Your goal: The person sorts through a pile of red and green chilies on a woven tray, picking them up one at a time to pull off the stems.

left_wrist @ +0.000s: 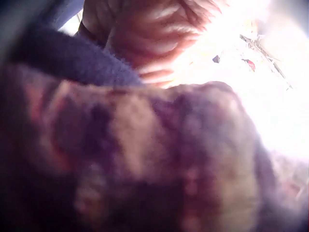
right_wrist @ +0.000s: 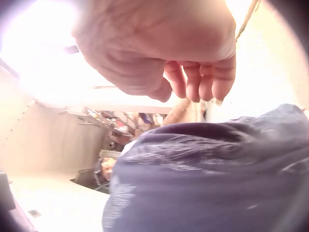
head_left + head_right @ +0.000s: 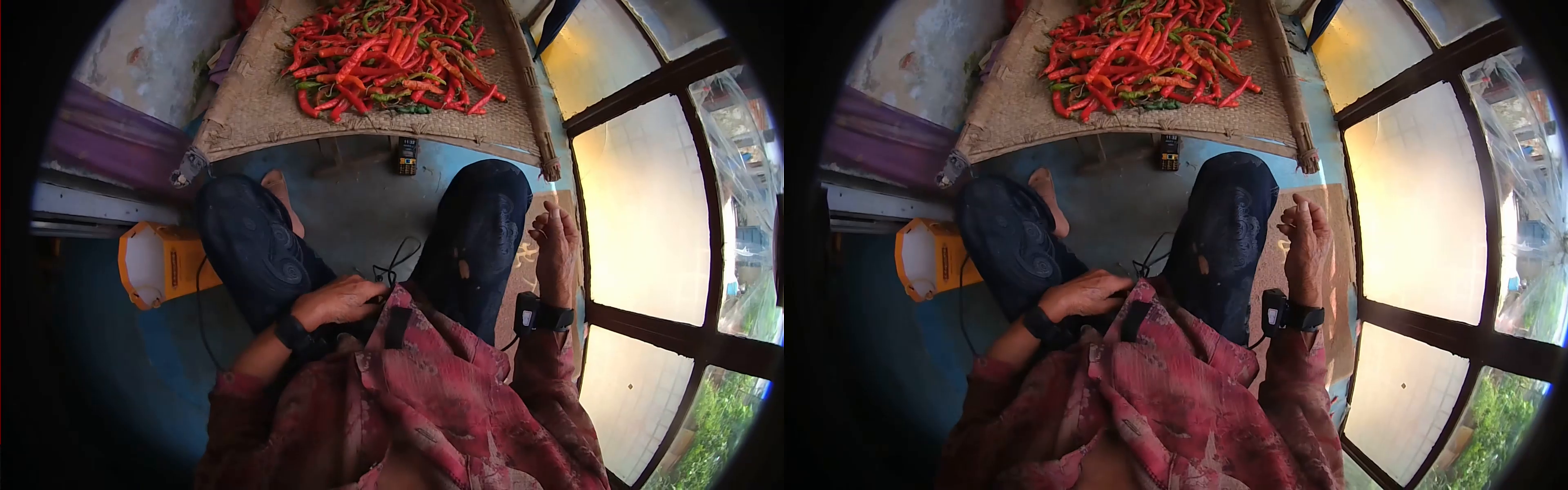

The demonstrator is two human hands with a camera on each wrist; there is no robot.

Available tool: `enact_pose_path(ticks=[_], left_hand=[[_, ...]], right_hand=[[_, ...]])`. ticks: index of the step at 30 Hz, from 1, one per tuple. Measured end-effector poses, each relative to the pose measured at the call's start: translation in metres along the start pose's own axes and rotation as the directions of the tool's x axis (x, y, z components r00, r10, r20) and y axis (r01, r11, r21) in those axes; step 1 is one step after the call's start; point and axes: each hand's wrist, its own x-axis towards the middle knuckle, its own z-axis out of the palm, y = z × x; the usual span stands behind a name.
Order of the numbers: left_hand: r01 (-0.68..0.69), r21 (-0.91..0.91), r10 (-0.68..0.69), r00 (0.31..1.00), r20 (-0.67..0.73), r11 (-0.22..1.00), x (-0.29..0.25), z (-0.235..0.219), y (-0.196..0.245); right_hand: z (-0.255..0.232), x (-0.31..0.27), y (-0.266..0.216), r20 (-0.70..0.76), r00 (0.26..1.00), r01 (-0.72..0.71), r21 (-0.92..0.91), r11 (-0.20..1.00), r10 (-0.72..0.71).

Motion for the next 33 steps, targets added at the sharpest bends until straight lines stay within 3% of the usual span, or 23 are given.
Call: enact_pose_path(ticks=[2,5,7,9,10,12,14,16,19,20,21,22,24,25,27,29,30,33], left_hand=[[-0.048,-0.037,0.048,0.999,-0.014,0.998,-0.002,-0.003,0.004],[-0.121,-0.102,0.113,0.990,-0.081,0.987,-0.008,0.000,0.008],[-0.153,-0.125,0.135,0.980,-0.144,0.980,-0.013,-0.002,0.012],[-0.093,-0.347,0.012,0.974,-0.228,0.933,-0.025,-0.006,0.019],[-0.090,-0.348,0.008,0.973,-0.232,0.933,-0.030,-0.008,0.017],[-0.181,-0.699,-0.118,0.927,-0.357,0.692,-0.042,-0.013,0.008],[-0.184,-0.711,-0.167,0.904,-0.394,0.679,-0.058,-0.021,0.008],[-0.079,-0.547,-0.225,0.856,-0.466,0.833,-0.076,-0.027,0.010],[-0.049,-0.458,-0.217,0.833,-0.509,0.888,-0.088,-0.026,0.017],[-0.045,-0.380,-0.189,0.810,-0.555,0.924,-0.090,-0.026,0.020],[0.045,-0.274,-0.200,0.797,-0.570,0.961,-0.089,-0.028,0.026],[0.042,-0.272,-0.198,0.793,-0.576,0.961,-0.084,-0.028,0.028],[0.011,0.177,0.116,0.718,-0.687,0.984,-0.071,-0.029,0.037],[-0.028,0.024,0.037,0.733,-0.679,0.999,-0.063,-0.029,0.046],[-0.145,-0.103,0.042,0.749,-0.661,0.984,-0.043,-0.027,0.059],[-0.375,-0.375,0.023,0.732,-0.680,0.848,-0.015,-0.015,0.060],[-0.374,-0.370,0.023,0.729,-0.684,0.850,-0.008,-0.011,0.062],[-0.303,-0.687,-0.134,0.853,-0.505,0.660,0.000,-0.007,0.063]], right_hand=[[0.014,-0.009,-0.029,0.034,0.998,0.050,0.064,0.997,-0.052],[0.045,-0.022,-0.050,0.294,0.944,0.127,0.095,0.987,-0.149],[0.064,-0.024,-0.048,0.365,0.919,0.109,0.128,0.986,-0.149],[0.077,-0.026,-0.047,0.431,0.895,0.062,0.135,0.989,-0.115],[0.082,-0.028,-0.048,0.435,0.893,0.060,0.137,0.989,-0.114],[0.088,-0.031,-0.053,0.489,0.869,0.041,0.094,0.995,-0.082],[0.097,-0.033,-0.065,0.508,0.860,0.032,0.050,0.998,-0.053],[0.109,-0.029,-0.070,0.523,0.852,0.018,0.005,1.000,-0.018],[0.132,-0.010,-0.074,0.535,0.840,0.062,0.068,0.996,-0.089],[0.141,-0.004,-0.078,0.554,0.828,-0.024,0.191,0.981,-0.088],[0.150,0.002,-0.081,0.576,0.812,-0.109,0.310,0.944,-0.095],[0.159,0.008,-0.081,0.580,0.808,-0.106,0.311,0.945,-0.101],[0.179,0.016,-0.078,0.572,0.814,-0.246,0.499,0.831,-0.103],[0.189,0.018,-0.077,0.555,0.831,-0.295,0.504,0.812,-0.043],[0.206,0.017,-0.069,0.532,0.847,-0.316,0.507,0.802,-0.003],[0.223,0.014,-0.056,0.462,0.886,-0.313,0.515,0.798,0.049],[0.229,0.011,-0.050,0.466,0.884,-0.313,0.517,0.797,0.044],[0.238,0.002,-0.032,0.436,0.900,-0.240,0.477,0.845,0.010]])
